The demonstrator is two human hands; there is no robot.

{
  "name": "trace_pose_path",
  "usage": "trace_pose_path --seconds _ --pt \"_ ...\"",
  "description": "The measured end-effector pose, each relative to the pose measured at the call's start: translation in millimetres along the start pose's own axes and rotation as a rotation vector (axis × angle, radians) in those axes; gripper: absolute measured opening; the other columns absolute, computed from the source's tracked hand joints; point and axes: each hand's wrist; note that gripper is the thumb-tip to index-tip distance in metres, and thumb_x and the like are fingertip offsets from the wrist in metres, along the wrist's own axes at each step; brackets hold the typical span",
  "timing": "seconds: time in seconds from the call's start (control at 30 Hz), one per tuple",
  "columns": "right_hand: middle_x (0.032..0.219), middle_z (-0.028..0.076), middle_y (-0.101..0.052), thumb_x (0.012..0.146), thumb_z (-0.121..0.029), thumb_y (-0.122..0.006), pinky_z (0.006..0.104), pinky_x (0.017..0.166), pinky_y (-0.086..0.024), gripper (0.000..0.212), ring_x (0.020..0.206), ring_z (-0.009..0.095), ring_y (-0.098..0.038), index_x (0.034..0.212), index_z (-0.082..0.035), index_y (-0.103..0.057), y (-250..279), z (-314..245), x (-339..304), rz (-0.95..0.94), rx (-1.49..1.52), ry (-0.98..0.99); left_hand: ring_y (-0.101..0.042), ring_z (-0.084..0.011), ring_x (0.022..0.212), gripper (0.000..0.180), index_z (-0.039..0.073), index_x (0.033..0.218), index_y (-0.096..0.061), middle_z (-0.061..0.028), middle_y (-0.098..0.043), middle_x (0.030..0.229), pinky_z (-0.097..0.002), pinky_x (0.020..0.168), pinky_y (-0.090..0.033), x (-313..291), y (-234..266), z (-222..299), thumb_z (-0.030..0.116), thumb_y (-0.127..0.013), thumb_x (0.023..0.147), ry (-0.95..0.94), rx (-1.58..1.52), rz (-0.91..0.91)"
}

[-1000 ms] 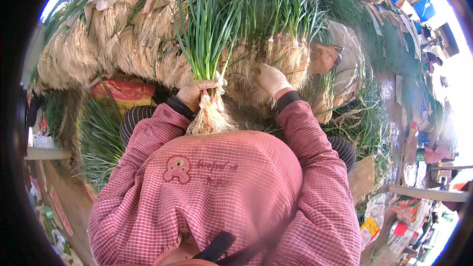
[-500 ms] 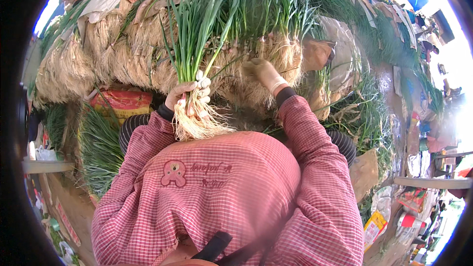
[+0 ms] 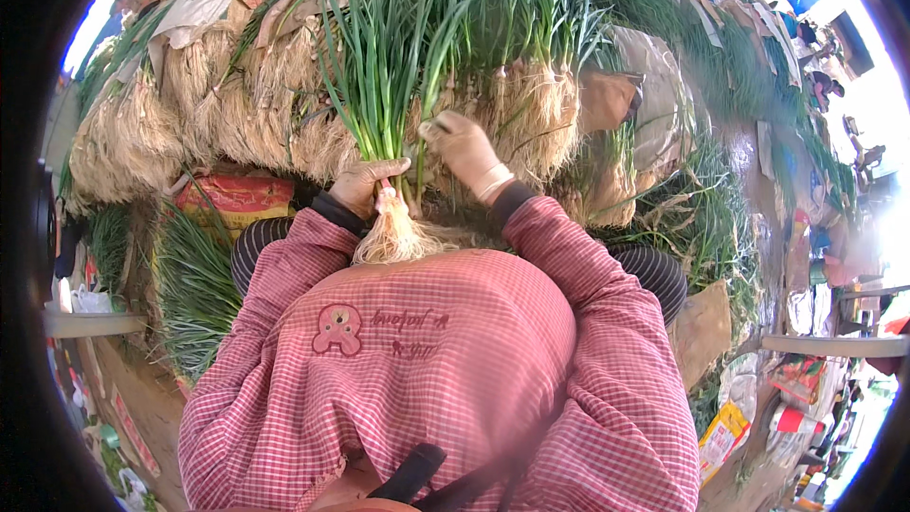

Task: The person sorts through bunches of scallions by hand, cleaning the roots and removing dried outer leaves before placing the cleaned bunch onto a plastic sheet and covering it with a bag.

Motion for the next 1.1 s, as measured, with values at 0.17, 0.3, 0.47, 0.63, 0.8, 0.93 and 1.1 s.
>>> trace_pose_path --seconds 0.17,0.3,0.47,0.63,0.8,0.93,1.1 --pt "0.081 0.008 -0.062 0.093 -0.022 -0.058 0.0311 0.072 -0.051 0.018 0.069 0.016 -0.057 0.086 -0.006 -0.058 10.2 20.9 14.0 0.111 0.029 -0.088 -0.068 -0.0254 0.083 0.018 -0.004 0.101 -0.060 -0.0116 -0.066 0.089 -0.0424 0.060 -0.060 9.3 10.8 -10.0 0.011 -0.059 0.091 0.006 -0.043 0.010" --pt "0.087 0.009 -0.064 0.095 -0.024 -0.052 0.0302 0.079 -0.051 0.024 0.078 0.020 -0.064 0.109 -0.006 -0.061 39.3 53.2 5.1 -0.245 -1.157 -0.224 -0.067 -0.0240 0.082 0.019 -0.003 0.103 -0.058 -0.0108 -0.065 0.094 -0.0378 0.059 -0.058 17.5 15.9 -12.2 0.013 -0.058 0.093 -0.029 -0.100 -0.025" --pt "0.085 0.009 -0.064 0.097 -0.023 -0.049 0.0369 0.075 -0.053 0.026 0.083 0.022 -0.064 0.109 -0.003 -0.061 23.5 -10.6 13.7 -0.262 -0.271 -0.159 -0.050 -0.0116 0.034 0.025 -0.005 0.090 -0.068 -0.0140 -0.071 0.077 -0.0198 0.032 -0.037 -2.2 -18.4 -7.8 0.020 -0.065 0.089 -0.019 0.055 0.209" --pt "0.080 0.009 -0.061 0.097 -0.026 -0.052 0.0359 0.072 -0.052 0.024 0.073 0.017 -0.060 0.096 -0.002 -0.056 10.3 18.0 50.7 0.022 -0.160 0.206 -0.050 -0.0109 0.037 0.025 -0.003 0.087 -0.070 -0.0130 -0.070 0.075 -0.0213 0.034 -0.038 1.9 -20.4 -4.1 0.022 -0.064 0.089 -0.005 0.265 0.185" --pt "0.084 0.011 -0.064 0.094 -0.025 -0.058 0.0283 0.070 -0.053 0.022 0.067 0.014 -0.059 0.092 -0.004 -0.056 -19.0 -6.7 -1.6 -0.021 -0.117 0.113 -0.048 -0.0102 0.040 0.023 0.000 0.094 -0.069 -0.0071 -0.068 0.073 -0.0239 0.037 -0.038 10.8 -0.2 -11.7 0.021 -0.061 0.091 -0.083 0.114 0.261" --pt "0.076 0.003 -0.061 0.092 -0.023 -0.060 0.0209 0.059 -0.049 0.015 0.062 0.008 -0.055 0.093 -0.008 -0.059 12.2 -18.0 -19.8 0.074 0.648 -0.041 -0.059 -0.0170 0.057 0.020 0.001 0.100 -0.062 -0.0074 -0.065 0.080 -0.0294 0.050 -0.050 4.2 -4.2 -5.9 0.019 -0.063 0.090 -0.098 -0.158 0.177" --pt "0.085 0.009 -0.064 0.086 -0.018 -0.062 0.0348 0.079 -0.054 0.015 0.080 0.024 -0.064 0.096 -0.008 -0.064 50.6 47.3 -36.7 -0.357 -0.640 -0.349 -0.064 -0.0223 0.083 0.019 0.006 0.102 -0.057 -0.0074 -0.062 0.087 -0.0384 0.073 -0.056 5.4 -0.2 -2.2 0.015 -0.066 0.088 -0.155 -0.353 -0.171"
Point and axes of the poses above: each hand's wrist, its own x-axis towards the middle knuckle, its own y-axis out of the back of the hand, z = x × y
